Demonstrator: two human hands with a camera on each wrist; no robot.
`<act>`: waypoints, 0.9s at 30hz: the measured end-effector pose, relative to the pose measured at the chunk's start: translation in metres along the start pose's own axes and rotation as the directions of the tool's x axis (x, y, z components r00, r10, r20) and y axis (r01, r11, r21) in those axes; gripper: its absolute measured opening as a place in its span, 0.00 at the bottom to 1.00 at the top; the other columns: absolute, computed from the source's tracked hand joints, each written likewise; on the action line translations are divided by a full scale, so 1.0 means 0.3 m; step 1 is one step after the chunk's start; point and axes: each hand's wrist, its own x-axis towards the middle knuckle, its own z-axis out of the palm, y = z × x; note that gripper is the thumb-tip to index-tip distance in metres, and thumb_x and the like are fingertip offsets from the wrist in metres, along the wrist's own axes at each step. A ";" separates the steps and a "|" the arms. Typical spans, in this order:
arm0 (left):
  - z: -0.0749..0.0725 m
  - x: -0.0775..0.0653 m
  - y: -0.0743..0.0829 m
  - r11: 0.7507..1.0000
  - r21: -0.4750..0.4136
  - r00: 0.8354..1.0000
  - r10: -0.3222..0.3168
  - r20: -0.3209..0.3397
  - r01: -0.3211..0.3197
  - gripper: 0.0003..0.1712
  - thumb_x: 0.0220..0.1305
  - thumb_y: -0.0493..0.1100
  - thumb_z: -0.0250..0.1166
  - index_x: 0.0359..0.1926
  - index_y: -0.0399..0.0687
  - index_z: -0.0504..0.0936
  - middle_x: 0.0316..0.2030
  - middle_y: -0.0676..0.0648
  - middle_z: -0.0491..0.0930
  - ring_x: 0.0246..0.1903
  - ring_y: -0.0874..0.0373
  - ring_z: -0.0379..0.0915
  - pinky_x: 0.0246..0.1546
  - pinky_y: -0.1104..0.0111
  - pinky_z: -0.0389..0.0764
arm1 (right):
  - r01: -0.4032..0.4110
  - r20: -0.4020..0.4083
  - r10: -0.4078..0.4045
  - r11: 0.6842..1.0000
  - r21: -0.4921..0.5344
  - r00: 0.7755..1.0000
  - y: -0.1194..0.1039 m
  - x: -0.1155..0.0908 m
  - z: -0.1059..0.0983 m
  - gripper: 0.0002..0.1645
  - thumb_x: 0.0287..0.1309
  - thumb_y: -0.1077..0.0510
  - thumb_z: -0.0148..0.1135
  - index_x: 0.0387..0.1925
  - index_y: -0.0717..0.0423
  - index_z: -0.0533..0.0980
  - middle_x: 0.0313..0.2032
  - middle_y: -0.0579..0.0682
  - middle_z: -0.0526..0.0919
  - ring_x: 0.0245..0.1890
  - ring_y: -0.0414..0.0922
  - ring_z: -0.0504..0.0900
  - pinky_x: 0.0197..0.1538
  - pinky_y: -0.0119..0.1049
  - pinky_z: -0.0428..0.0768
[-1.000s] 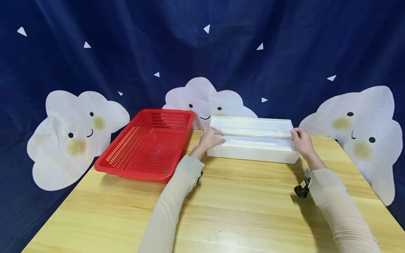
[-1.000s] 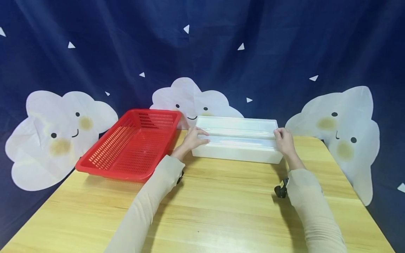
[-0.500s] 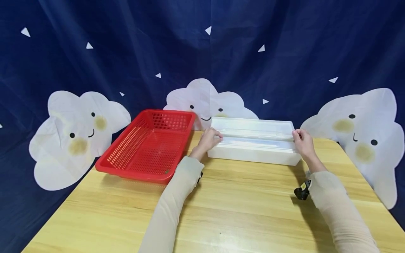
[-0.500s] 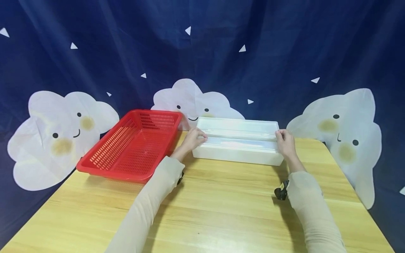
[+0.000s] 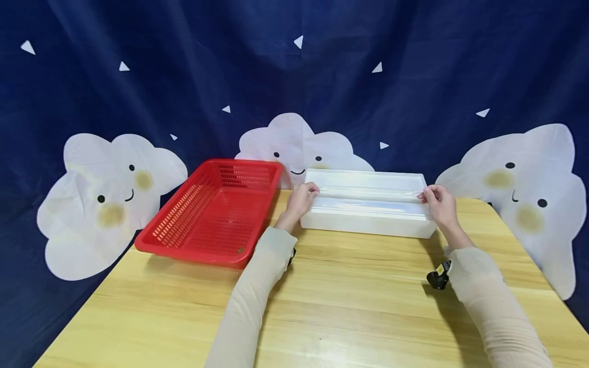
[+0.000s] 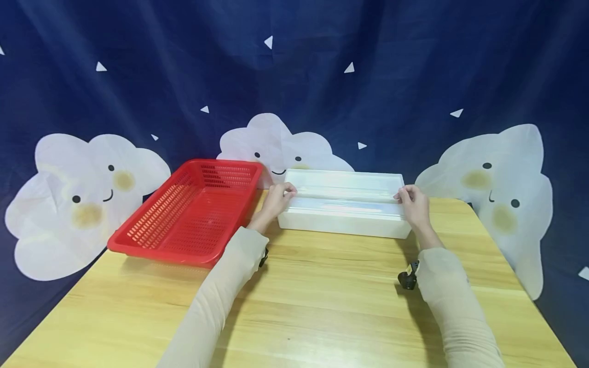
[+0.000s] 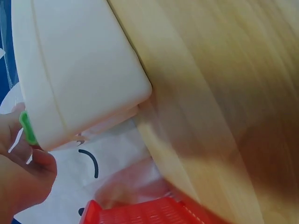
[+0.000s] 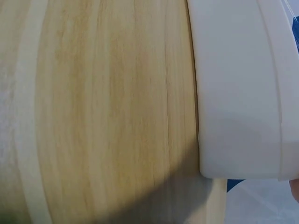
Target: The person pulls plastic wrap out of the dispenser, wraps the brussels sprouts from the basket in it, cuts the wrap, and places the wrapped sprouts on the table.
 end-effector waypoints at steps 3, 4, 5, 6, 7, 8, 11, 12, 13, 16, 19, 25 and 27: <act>0.000 0.004 -0.009 0.999 -0.054 0.999 0.001 -0.043 -0.004 0.06 0.61 0.38 0.59 0.36 0.43 0.82 0.36 0.47 0.82 0.38 0.55 0.75 0.43 0.65 0.74 | 0.027 0.026 -0.029 0.997 0.065 0.999 0.004 0.001 0.001 0.09 0.62 0.65 0.50 0.36 0.71 0.70 0.21 0.24 0.74 0.24 0.24 0.74 0.34 0.15 0.69; 0.001 0.006 -0.013 0.997 -0.081 0.999 0.012 -0.052 -0.017 0.06 0.61 0.37 0.59 0.35 0.41 0.82 0.35 0.46 0.82 0.37 0.55 0.75 0.43 0.66 0.74 | 0.031 0.041 -0.034 0.996 0.078 0.999 0.006 0.001 0.000 0.10 0.61 0.65 0.51 0.39 0.73 0.70 0.22 0.24 0.74 0.25 0.23 0.74 0.34 0.15 0.68; 0.001 0.007 -0.017 0.993 -0.111 0.998 0.023 -0.060 -0.029 0.06 0.61 0.36 0.59 0.35 0.40 0.82 0.34 0.45 0.82 0.36 0.55 0.75 0.42 0.66 0.74 | 0.029 0.063 -0.035 0.995 0.092 0.997 0.007 0.002 -0.002 0.13 0.60 0.66 0.52 0.42 0.75 0.69 0.23 0.24 0.75 0.26 0.23 0.73 0.34 0.14 0.68; 0.001 0.009 -0.022 0.990 -0.135 0.997 0.035 -0.067 -0.044 0.06 0.60 0.35 0.59 0.34 0.38 0.82 0.33 0.44 0.82 0.34 0.54 0.74 0.41 0.67 0.74 | 0.029 0.085 -0.037 0.996 0.089 0.996 0.007 0.003 -0.004 0.16 0.59 0.67 0.54 0.45 0.76 0.68 0.24 0.24 0.74 0.26 0.22 0.73 0.35 0.14 0.68; 0.002 0.011 -0.026 0.986 -0.159 0.997 0.042 -0.072 -0.053 0.06 0.60 0.34 0.59 0.34 0.37 0.82 0.31 0.43 0.82 0.33 0.54 0.73 0.39 0.69 0.74 | 0.028 0.110 -0.037 0.996 0.082 0.993 0.006 0.004 -0.006 0.19 0.58 0.68 0.55 0.49 0.76 0.67 0.24 0.24 0.74 0.27 0.22 0.73 0.35 0.14 0.68; 0.002 0.013 -0.029 0.982 -0.177 0.996 0.047 -0.075 -0.060 0.05 0.59 0.34 0.60 0.34 0.36 0.82 0.30 0.43 0.81 0.32 0.55 0.73 0.37 0.70 0.74 | 0.029 0.129 -0.036 0.998 0.057 0.991 0.004 0.005 -0.007 0.22 0.57 0.68 0.56 0.51 0.76 0.66 0.24 0.23 0.73 0.27 0.22 0.72 0.34 0.13 0.68; 0.002 0.016 -0.031 0.977 -0.205 0.996 0.050 -0.074 -0.064 0.08 0.56 0.30 0.61 0.39 0.35 0.81 0.28 0.42 0.81 0.29 0.55 0.72 0.34 0.73 0.73 | 0.031 0.159 -0.025 0.999 -0.034 0.987 -0.007 0.009 -0.009 0.24 0.55 0.69 0.57 0.53 0.75 0.67 0.24 0.24 0.70 0.26 0.23 0.69 0.32 0.14 0.66; 0.001 0.017 -0.029 0.977 -0.202 0.996 0.047 -0.073 -0.061 0.10 0.55 0.30 0.62 0.40 0.34 0.81 0.28 0.42 0.82 0.29 0.56 0.73 0.34 0.73 0.73 | 0.035 0.151 -0.024 0.997 -0.074 0.988 -0.011 0.009 -0.008 0.22 0.55 0.68 0.58 0.52 0.75 0.69 0.23 0.24 0.70 0.26 0.24 0.68 0.32 0.14 0.66; 0.001 0.018 -0.027 0.980 -0.194 0.996 0.040 -0.075 -0.054 0.12 0.54 0.29 0.62 0.42 0.34 0.80 0.28 0.42 0.82 0.29 0.56 0.74 0.34 0.73 0.74 | 0.031 0.140 -0.017 0.995 -0.100 0.990 -0.015 0.010 -0.008 0.20 0.55 0.68 0.58 0.50 0.74 0.71 0.22 0.25 0.69 0.25 0.25 0.67 0.31 0.15 0.65; 0.000 0.019 -0.023 0.990 -0.142 0.995 0.007 -0.099 -0.022 0.15 0.53 0.30 0.64 0.44 0.37 0.81 0.30 0.44 0.84 0.31 0.55 0.78 0.36 0.71 0.76 | 0.006 0.094 0.009 0.989 -0.149 0.995 -0.023 0.010 -0.003 0.14 0.56 0.65 0.59 0.41 0.73 0.76 0.21 0.25 0.68 0.25 0.27 0.65 0.29 0.17 0.64; -0.001 0.018 -0.027 0.995 -0.100 0.990 -0.036 -0.134 0.023 0.11 0.53 0.34 0.66 0.40 0.41 0.84 0.32 0.46 0.84 0.36 0.54 0.79 0.40 0.68 0.75 | -0.005 0.055 0.012 0.992 -0.126 0.998 -0.023 0.013 0.005 0.13 0.55 0.64 0.60 0.35 0.75 0.77 0.22 0.24 0.70 0.26 0.27 0.66 0.30 0.17 0.65; 0.016 0.020 -0.025 0.995 -0.058 0.976 -0.097 -0.195 0.087 0.07 0.54 0.43 0.67 0.34 0.48 0.87 0.37 0.49 0.83 0.42 0.54 0.75 0.44 0.64 0.71 | 0.014 0.006 -0.014 0.989 -0.146 1.000 -0.022 0.020 -0.001 0.12 0.52 0.65 0.63 0.30 0.76 0.78 0.27 0.37 0.72 0.31 0.27 0.65 0.36 0.16 0.63; 0.027 0.023 -0.022 0.993 -0.043 0.968 -0.119 -0.221 0.113 0.07 0.53 0.45 0.67 0.33 0.51 0.87 0.40 0.48 0.81 0.44 0.53 0.73 0.45 0.62 0.69 | 0.006 0.006 -0.005 0.982 -0.191 1.000 -0.024 0.023 -0.009 0.13 0.53 0.64 0.62 0.31 0.75 0.78 0.29 0.44 0.73 0.31 0.29 0.64 0.37 0.19 0.63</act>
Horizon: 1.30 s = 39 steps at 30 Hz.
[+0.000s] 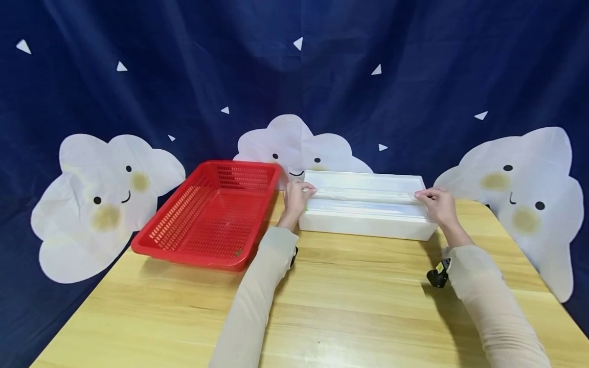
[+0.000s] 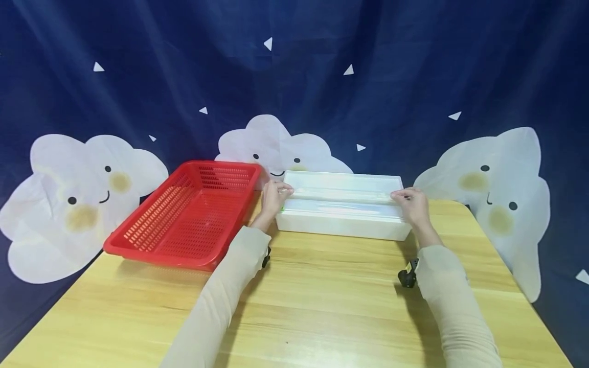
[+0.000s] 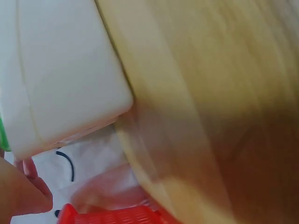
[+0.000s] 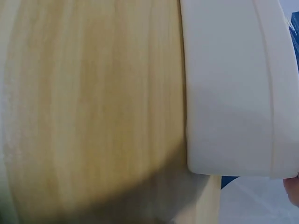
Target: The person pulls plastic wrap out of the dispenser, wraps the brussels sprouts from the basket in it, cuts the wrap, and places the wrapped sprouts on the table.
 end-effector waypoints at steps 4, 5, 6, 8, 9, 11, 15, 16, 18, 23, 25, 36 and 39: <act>0.017 0.001 0.001 1.000 0.013 0.999 -0.024 -0.023 0.024 0.08 0.54 0.48 0.66 0.34 0.52 0.87 0.43 0.48 0.77 0.47 0.53 0.69 0.47 0.62 0.67 | -0.014 0.017 0.016 0.997 -0.081 1.000 -0.004 0.004 -0.014 0.14 0.55 0.62 0.61 0.32 0.76 0.78 0.33 0.58 0.71 0.32 0.38 0.64 0.37 0.30 0.62; 0.018 0.004 0.002 1.000 0.020 0.999 -0.019 -0.027 0.020 0.09 0.55 0.48 0.65 0.34 0.51 0.87 0.43 0.48 0.77 0.47 0.53 0.68 0.47 0.62 0.67 | -0.018 0.029 0.021 0.995 -0.098 0.999 -0.006 0.007 -0.017 0.15 0.56 0.61 0.60 0.33 0.75 0.78 0.33 0.59 0.70 0.32 0.41 0.64 0.37 0.32 0.62; 0.017 0.007 0.005 1.000 0.025 0.999 -0.013 -0.029 0.014 0.09 0.55 0.48 0.65 0.34 0.51 0.87 0.43 0.48 0.77 0.47 0.53 0.68 0.46 0.62 0.67 | -0.022 0.038 0.026 0.993 -0.115 0.999 -0.008 0.012 -0.021 0.15 0.57 0.61 0.59 0.33 0.75 0.78 0.33 0.60 0.69 0.33 0.44 0.64 0.36 0.33 0.62; 0.014 0.017 0.011 0.999 0.047 0.999 -0.006 -0.032 0.007 0.10 0.56 0.49 0.63 0.36 0.52 0.86 0.43 0.48 0.77 0.48 0.54 0.67 0.46 0.62 0.66 | -0.025 0.047 0.032 0.989 -0.148 0.998 -0.013 0.023 -0.028 0.16 0.58 0.60 0.58 0.34 0.74 0.78 0.34 0.61 0.68 0.34 0.49 0.65 0.36 0.36 0.61; 0.010 0.023 0.016 0.998 0.060 0.999 0.000 -0.032 0.002 0.11 0.57 0.50 0.63 0.36 0.52 0.86 0.44 0.48 0.77 0.48 0.54 0.66 0.46 0.62 0.66 | -0.020 0.047 0.028 0.987 -0.161 0.999 -0.016 0.029 -0.032 0.16 0.58 0.59 0.58 0.34 0.74 0.78 0.34 0.62 0.68 0.34 0.51 0.65 0.35 0.37 0.61; 0.002 0.037 0.027 0.996 0.089 1.000 0.005 -0.029 -0.003 0.12 0.57 0.51 0.62 0.37 0.53 0.86 0.45 0.49 0.76 0.49 0.55 0.65 0.46 0.61 0.65 | -0.013 0.049 0.022 0.985 -0.172 0.999 -0.021 0.042 -0.040 0.17 0.58 0.59 0.57 0.35 0.74 0.78 0.34 0.63 0.69 0.34 0.53 0.65 0.35 0.38 0.61; -0.017 0.064 0.047 0.990 0.141 1.000 -0.012 -0.016 0.014 0.12 0.58 0.52 0.61 0.38 0.55 0.86 0.47 0.50 0.75 0.51 0.56 0.62 0.46 0.62 0.63 | 0.009 0.061 0.002 0.984 -0.178 0.998 -0.030 0.063 -0.058 0.17 0.58 0.59 0.57 0.35 0.74 0.78 0.33 0.64 0.70 0.33 0.52 0.65 0.34 0.37 0.62; -0.022 0.071 0.051 0.989 0.143 1.000 -0.023 -0.014 0.024 0.12 0.57 0.52 0.61 0.38 0.56 0.86 0.47 0.50 0.75 0.52 0.56 0.62 0.47 0.62 0.63 | 0.016 0.064 -0.005 0.984 -0.176 0.998 -0.032 0.067 -0.062 0.17 0.58 0.59 0.57 0.35 0.74 0.78 0.33 0.64 0.71 0.32 0.50 0.64 0.34 0.36 0.62; -0.034 0.085 0.059 0.989 0.143 0.999 -0.041 -0.010 0.042 0.12 0.57 0.52 0.62 0.39 0.55 0.86 0.46 0.50 0.74 0.52 0.56 0.62 0.48 0.62 0.62 | 0.038 0.072 -0.027 0.987 -0.159 0.997 -0.036 0.076 -0.074 0.17 0.58 0.59 0.57 0.34 0.75 0.78 0.30 0.61 0.70 0.30 0.44 0.62 0.33 0.34 0.61; -0.063 0.116 0.075 0.992 0.113 0.999 -0.052 -0.010 0.053 0.14 0.57 0.52 0.62 0.41 0.53 0.85 0.45 0.50 0.74 0.49 0.56 0.63 0.50 0.63 0.61 | 0.095 0.069 -0.092 0.994 -0.047 0.993 -0.046 0.094 -0.104 0.17 0.56 0.60 0.59 0.33 0.75 0.78 0.25 0.45 0.67 0.26 0.33 0.58 0.31 0.29 0.60; -0.073 0.125 0.081 0.994 0.104 0.999 -0.038 -0.011 0.039 0.14 0.57 0.52 0.62 0.41 0.52 0.85 0.45 0.49 0.74 0.49 0.56 0.63 0.50 0.63 0.61 | 0.100 0.062 -0.101 0.995 0.014 0.993 -0.049 0.100 -0.115 0.13 0.55 0.60 0.60 0.30 0.70 0.80 0.24 0.38 0.66 0.26 0.31 0.59 0.31 0.27 0.60; -0.118 0.151 0.119 0.996 0.080 0.996 0.052 -0.073 -0.047 0.12 0.57 0.49 0.64 0.39 0.51 0.86 0.42 0.48 0.73 0.47 0.54 0.63 0.50 0.63 0.61 | 0.042 0.013 -0.044 0.988 0.148 0.999 -0.084 0.131 -0.146 0.07 0.54 0.56 0.63 0.25 0.51 0.84 0.23 0.34 0.65 0.28 0.31 0.62 0.33 0.26 0.59; -0.131 0.155 0.128 0.997 0.069 0.995 0.052 -0.081 -0.047 0.12 0.57 0.49 0.64 0.39 0.51 0.86 0.42 0.48 0.73 0.46 0.55 0.63 0.51 0.63 0.61 | 0.033 0.004 -0.034 0.989 0.142 0.999 -0.101 0.139 -0.156 0.07 0.54 0.57 0.63 0.25 0.50 0.84 0.23 0.35 0.65 0.28 0.31 0.62 0.32 0.25 0.59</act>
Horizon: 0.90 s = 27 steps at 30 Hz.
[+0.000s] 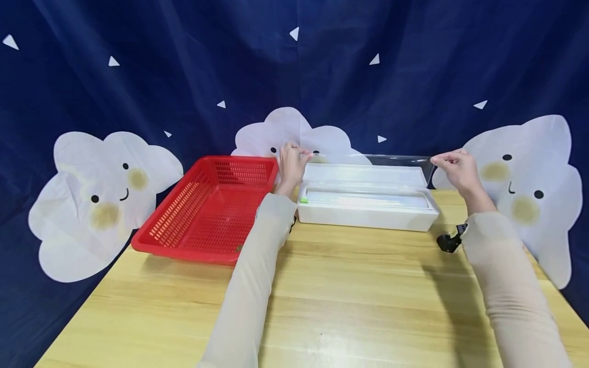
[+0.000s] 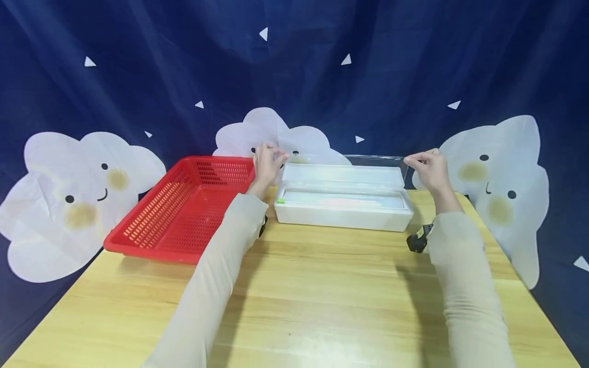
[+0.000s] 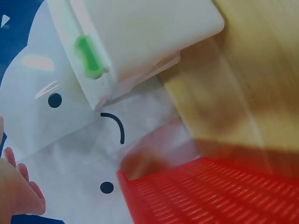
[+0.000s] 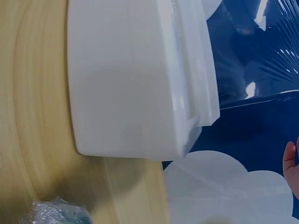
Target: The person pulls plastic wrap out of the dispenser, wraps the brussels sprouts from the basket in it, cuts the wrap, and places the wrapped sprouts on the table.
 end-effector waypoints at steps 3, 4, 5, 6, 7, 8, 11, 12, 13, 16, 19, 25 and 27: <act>-0.016 0.007 0.016 1.000 -0.001 1.000 -0.005 -0.004 0.005 0.13 0.57 0.50 0.64 0.40 0.51 0.86 0.42 0.48 0.73 0.46 0.55 0.62 0.51 0.62 0.60 | 0.004 -0.005 -0.004 1.000 -0.001 1.000 -0.019 0.009 -0.010 0.12 0.54 0.59 0.62 0.22 0.40 0.84 0.24 0.36 0.64 0.28 0.31 0.61 0.32 0.24 0.59; -0.022 0.009 0.021 1.000 0.001 1.000 -0.004 -0.007 0.004 0.13 0.57 0.50 0.64 0.40 0.51 0.86 0.42 0.48 0.73 0.46 0.55 0.62 0.51 0.62 0.60 | 0.006 -0.007 -0.006 1.000 0.003 1.000 -0.025 0.011 -0.013 0.14 0.54 0.60 0.62 0.21 0.36 0.83 0.24 0.36 0.64 0.28 0.32 0.61 0.32 0.24 0.59; -0.026 0.011 0.025 1.000 0.003 1.000 -0.001 -0.010 0.001 0.13 0.57 0.50 0.64 0.40 0.51 0.86 0.43 0.48 0.73 0.47 0.55 0.62 0.51 0.62 0.60 | 0.005 -0.011 -0.005 1.000 0.003 1.000 -0.029 0.012 -0.015 0.16 0.54 0.60 0.62 0.20 0.33 0.82 0.24 0.36 0.64 0.28 0.32 0.60 0.32 0.24 0.59; -0.030 0.013 0.028 1.000 0.006 1.000 0.003 -0.011 -0.003 0.13 0.57 0.50 0.63 0.40 0.51 0.86 0.43 0.48 0.73 0.47 0.55 0.62 0.51 0.62 0.60 | 0.005 -0.018 -0.005 1.000 0.004 1.000 -0.034 0.013 -0.016 0.18 0.54 0.60 0.62 0.20 0.31 0.81 0.24 0.37 0.64 0.29 0.32 0.61 0.31 0.24 0.59; -0.035 0.014 0.032 1.000 0.013 1.000 0.007 -0.012 -0.007 0.13 0.57 0.50 0.63 0.40 0.51 0.86 0.43 0.49 0.73 0.47 0.55 0.62 0.50 0.62 0.60 | 0.004 -0.022 -0.004 1.000 0.007 1.000 -0.037 0.014 -0.018 0.20 0.54 0.61 0.62 0.19 0.28 0.80 0.24 0.36 0.64 0.29 0.31 0.61 0.31 0.24 0.59; -0.039 0.016 0.035 1.000 0.015 1.000 0.011 -0.014 -0.011 0.13 0.57 0.50 0.63 0.40 0.51 0.86 0.43 0.48 0.73 0.47 0.55 0.62 0.49 0.62 0.61 | 0.002 -0.027 -0.002 1.000 0.008 1.000 -0.041 0.016 -0.020 0.20 0.54 0.61 0.62 0.18 0.27 0.79 0.24 0.36 0.64 0.29 0.31 0.61 0.31 0.23 0.59; -0.050 0.023 0.043 1.000 0.014 0.999 0.025 -0.025 -0.025 0.12 0.57 0.49 0.64 0.39 0.50 0.86 0.42 0.48 0.73 0.48 0.55 0.62 0.48 0.62 0.61 | 0.011 -0.045 -0.010 1.000 0.020 0.999 -0.053 0.019 -0.024 0.21 0.53 0.61 0.63 0.18 0.27 0.79 0.24 0.36 0.64 0.29 0.30 0.61 0.31 0.22 0.60; -0.055 0.025 0.046 0.999 0.015 0.999 0.029 -0.028 -0.028 0.12 0.57 0.49 0.64 0.39 0.50 0.86 0.42 0.48 0.73 0.48 0.55 0.62 0.49 0.62 0.61 | 0.017 -0.048 -0.016 1.000 0.023 0.999 -0.057 0.022 -0.025 0.22 0.53 0.62 0.62 0.18 0.26 0.79 0.24 0.35 0.64 0.29 0.30 0.61 0.31 0.22 0.60; -0.059 0.027 0.047 0.999 0.015 0.999 0.031 -0.032 -0.030 0.12 0.57 0.49 0.64 0.39 0.50 0.86 0.42 0.48 0.74 0.48 0.54 0.62 0.49 0.62 0.62 | 0.023 -0.049 -0.022 0.999 0.022 0.999 -0.062 0.024 -0.027 0.23 0.53 0.61 0.62 0.17 0.25 0.78 0.24 0.36 0.64 0.29 0.30 0.61 0.31 0.22 0.60; -0.071 0.037 0.053 0.999 0.015 0.999 0.038 -0.038 -0.037 0.13 0.56 0.50 0.64 0.38 0.49 0.86 0.43 0.47 0.74 0.49 0.54 0.63 0.50 0.61 0.62 | 0.044 -0.059 -0.044 0.999 0.014 0.997 -0.077 0.029 -0.033 0.22 0.53 0.61 0.62 0.18 0.26 0.79 0.23 0.36 0.64 0.28 0.31 0.61 0.32 0.23 0.59; -0.085 0.048 0.061 0.999 0.019 0.998 0.044 -0.039 -0.044 0.13 0.56 0.51 0.64 0.38 0.50 0.86 0.44 0.48 0.73 0.50 0.54 0.62 0.50 0.62 0.62 | 0.060 -0.075 -0.060 0.998 0.000 0.995 -0.091 0.036 -0.039 0.21 0.53 0.62 0.62 0.19 0.28 0.81 0.22 0.35 0.64 0.28 0.31 0.60 0.32 0.24 0.58; -0.113 0.063 0.082 0.997 0.019 0.996 0.076 -0.047 -0.076 0.14 0.55 0.51 0.64 0.38 0.49 0.86 0.44 0.47 0.73 0.48 0.53 0.63 0.49 0.62 0.62 | 0.066 -0.110 -0.066 0.998 -0.004 0.992 -0.127 0.046 -0.054 0.25 0.52 0.63 0.63 0.17 0.23 0.77 0.23 0.35 0.63 0.29 0.30 0.60 0.34 0.25 0.57; -0.123 0.067 0.088 0.996 0.023 0.995 0.086 -0.051 -0.085 0.14 0.55 0.52 0.64 0.37 0.50 0.86 0.44 0.48 0.73 0.48 0.53 0.63 0.48 0.62 0.62 | 0.075 -0.123 -0.074 0.997 0.002 0.990 -0.137 0.049 -0.059 0.23 0.52 0.63 0.64 0.18 0.26 0.79 0.22 0.35 0.63 0.29 0.30 0.60 0.35 0.24 0.57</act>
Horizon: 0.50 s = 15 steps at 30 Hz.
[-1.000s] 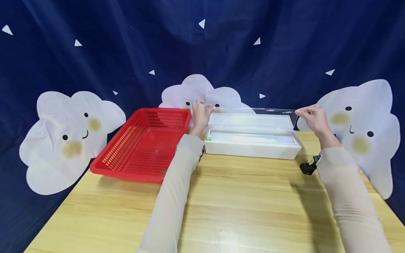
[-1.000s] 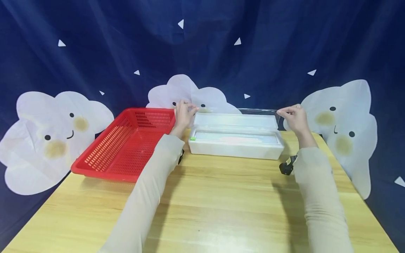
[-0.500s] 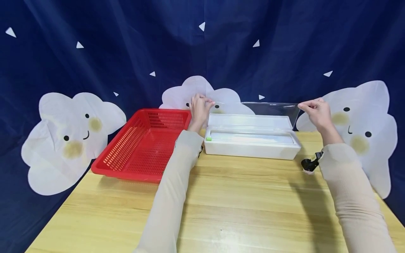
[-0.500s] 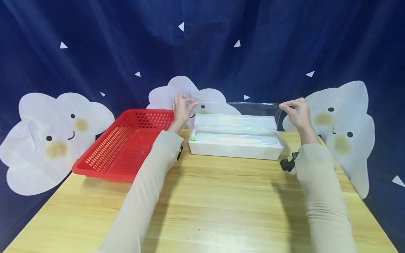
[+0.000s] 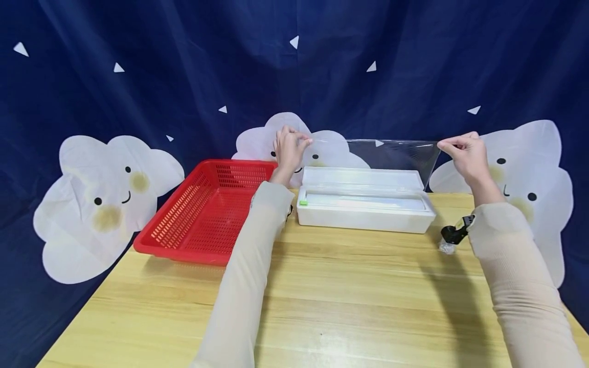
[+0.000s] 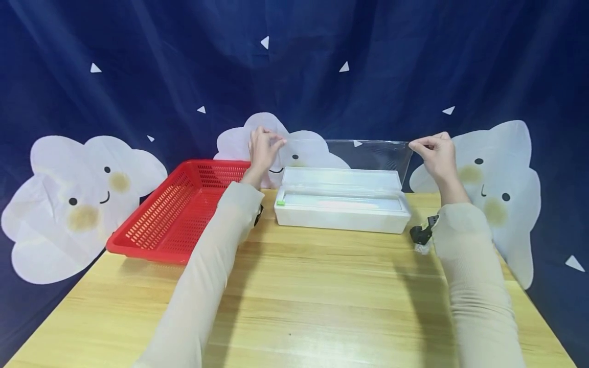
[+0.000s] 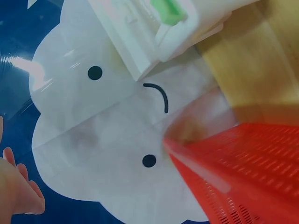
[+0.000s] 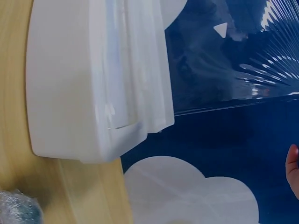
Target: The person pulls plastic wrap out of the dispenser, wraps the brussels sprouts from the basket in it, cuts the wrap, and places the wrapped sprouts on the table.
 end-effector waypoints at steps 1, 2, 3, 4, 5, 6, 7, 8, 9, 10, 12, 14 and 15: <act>-0.006 0.003 0.000 1.000 0.000 1.000 0.002 -0.002 -0.002 0.14 0.54 0.52 0.65 0.37 0.50 0.86 0.44 0.48 0.73 0.48 0.53 0.63 0.48 0.62 0.62 | 0.003 -0.004 -0.003 1.000 0.006 1.000 -0.004 0.003 0.001 0.20 0.51 0.62 0.64 0.18 0.28 0.80 0.23 0.35 0.63 0.29 0.30 0.60 0.35 0.24 0.57; -0.013 0.005 0.001 1.000 -0.005 1.000 0.006 -0.004 -0.006 0.13 0.54 0.51 0.65 0.37 0.50 0.86 0.44 0.48 0.73 0.48 0.53 0.62 0.48 0.62 0.62 | 0.005 -0.006 -0.005 1.000 0.012 1.000 -0.008 0.006 0.003 0.20 0.51 0.62 0.64 0.18 0.29 0.80 0.23 0.35 0.63 0.30 0.30 0.60 0.34 0.24 0.57; -0.019 0.008 0.002 1.000 -0.009 1.000 0.011 -0.006 -0.011 0.13 0.54 0.51 0.65 0.36 0.50 0.86 0.43 0.48 0.73 0.48 0.53 0.62 0.48 0.61 0.62 | 0.010 -0.011 -0.009 1.000 0.017 1.000 -0.013 0.010 0.004 0.18 0.51 0.62 0.65 0.19 0.31 0.81 0.23 0.35 0.63 0.30 0.30 0.60 0.34 0.23 0.57; -0.026 0.011 0.002 1.000 -0.007 1.000 0.016 -0.007 -0.016 0.12 0.54 0.50 0.65 0.36 0.50 0.86 0.43 0.48 0.72 0.48 0.54 0.62 0.48 0.62 0.61 | 0.014 -0.017 -0.013 1.000 0.026 1.000 -0.018 0.013 0.006 0.17 0.51 0.63 0.65 0.20 0.34 0.82 0.22 0.35 0.63 0.30 0.30 0.60 0.34 0.23 0.57; -0.032 0.014 0.003 1.000 -0.010 1.000 0.023 -0.010 -0.023 0.12 0.54 0.50 0.65 0.36 0.50 0.86 0.43 0.48 0.72 0.49 0.54 0.61 0.48 0.61 0.61 | 0.016 -0.022 -0.015 1.000 0.026 1.000 -0.023 0.016 0.008 0.15 0.51 0.63 0.65 0.21 0.37 0.83 0.22 0.35 0.63 0.30 0.29 0.60 0.34 0.23 0.57; -0.040 0.017 0.005 0.999 -0.011 0.999 0.030 -0.013 -0.030 0.12 0.54 0.50 0.65 0.36 0.50 0.87 0.43 0.48 0.72 0.49 0.54 0.61 0.48 0.61 0.61 | 0.019 -0.029 -0.018 0.999 0.025 0.999 -0.029 0.020 0.009 0.12 0.51 0.63 0.65 0.22 0.42 0.85 0.22 0.35 0.63 0.30 0.29 0.60 0.34 0.23 0.57; -0.047 0.020 0.006 0.999 -0.006 0.999 0.036 -0.017 -0.036 0.12 0.54 0.50 0.65 0.35 0.50 0.87 0.43 0.48 0.72 0.49 0.54 0.61 0.48 0.61 0.61 | 0.021 -0.034 -0.020 1.000 0.020 0.999 -0.035 0.023 0.011 0.09 0.50 0.63 0.65 0.24 0.45 0.85 0.22 0.34 0.63 0.30 0.29 0.60 0.34 0.23 0.57; -0.054 0.023 0.008 0.999 -0.003 0.999 0.043 -0.022 -0.043 0.12 0.55 0.51 0.65 0.35 0.51 0.87 0.42 0.48 0.72 0.49 0.54 0.61 0.48 0.61 0.61 | 0.024 -0.039 -0.023 1.000 0.013 0.999 -0.041 0.027 0.012 0.07 0.50 0.63 0.65 0.25 0.50 0.85 0.22 0.34 0.63 0.30 0.29 0.60 0.34 0.23 0.57; -0.060 0.026 0.010 0.999 0.004 0.998 0.050 -0.028 -0.050 0.12 0.54 0.51 0.64 0.35 0.51 0.87 0.42 0.48 0.72 0.48 0.54 0.62 0.48 0.62 0.61 | 0.027 -0.045 -0.027 1.000 0.005 0.999 -0.048 0.031 0.013 0.04 0.50 0.63 0.65 0.28 0.56 0.85 0.22 0.34 0.64 0.30 0.28 0.60 0.34 0.23 0.57; -0.066 0.030 0.012 0.998 0.009 0.998 0.055 -0.035 -0.055 0.12 0.54 0.52 0.64 0.35 0.51 0.87 0.42 0.48 0.72 0.48 0.54 0.61 0.48 0.62 0.61 | 0.026 -0.047 -0.026 1.000 -0.001 0.999 -0.054 0.035 0.013 0.05 0.50 0.61 0.65 0.29 0.60 0.84 0.22 0.33 0.64 0.30 0.28 0.60 0.34 0.23 0.57; -0.075 0.036 0.017 0.998 0.011 0.997 0.060 -0.050 -0.060 0.13 0.54 0.53 0.64 0.34 0.52 0.87 0.41 0.49 0.72 0.48 0.54 0.61 0.48 0.62 0.61 | 0.024 -0.046 -0.025 1.000 -0.017 0.999 -0.066 0.043 0.010 0.10 0.50 0.59 0.66 0.31 0.64 0.83 0.22 0.33 0.64 0.30 0.28 0.60 0.35 0.23 0.57; -0.081 0.041 0.025 0.998 0.009 0.996 0.063 -0.063 -0.062 0.13 0.54 0.53 0.64 0.33 0.52 0.87 0.40 0.49 0.72 0.48 0.55 0.61 0.48 0.63 0.61 | 0.016 -0.043 -0.017 1.000 -0.019 0.999 -0.076 0.049 0.002 0.09 0.50 0.58 0.66 0.30 0.61 0.84 0.23 0.34 0.64 0.30 0.28 0.60 0.35 0.23 0.57; -0.082 0.044 0.033 0.998 0.008 0.996 0.065 -0.063 -0.064 0.13 0.54 0.53 0.64 0.33 0.52 0.87 0.40 0.49 0.72 0.47 0.55 0.61 0.48 0.63 0.61 | 0.013 -0.047 -0.013 1.000 -0.017 0.999 -0.080 0.052 -0.006 0.07 0.50 0.57 0.66 0.29 0.58 0.84 0.23 0.34 0.64 0.30 0.28 0.61 0.35 0.23 0.57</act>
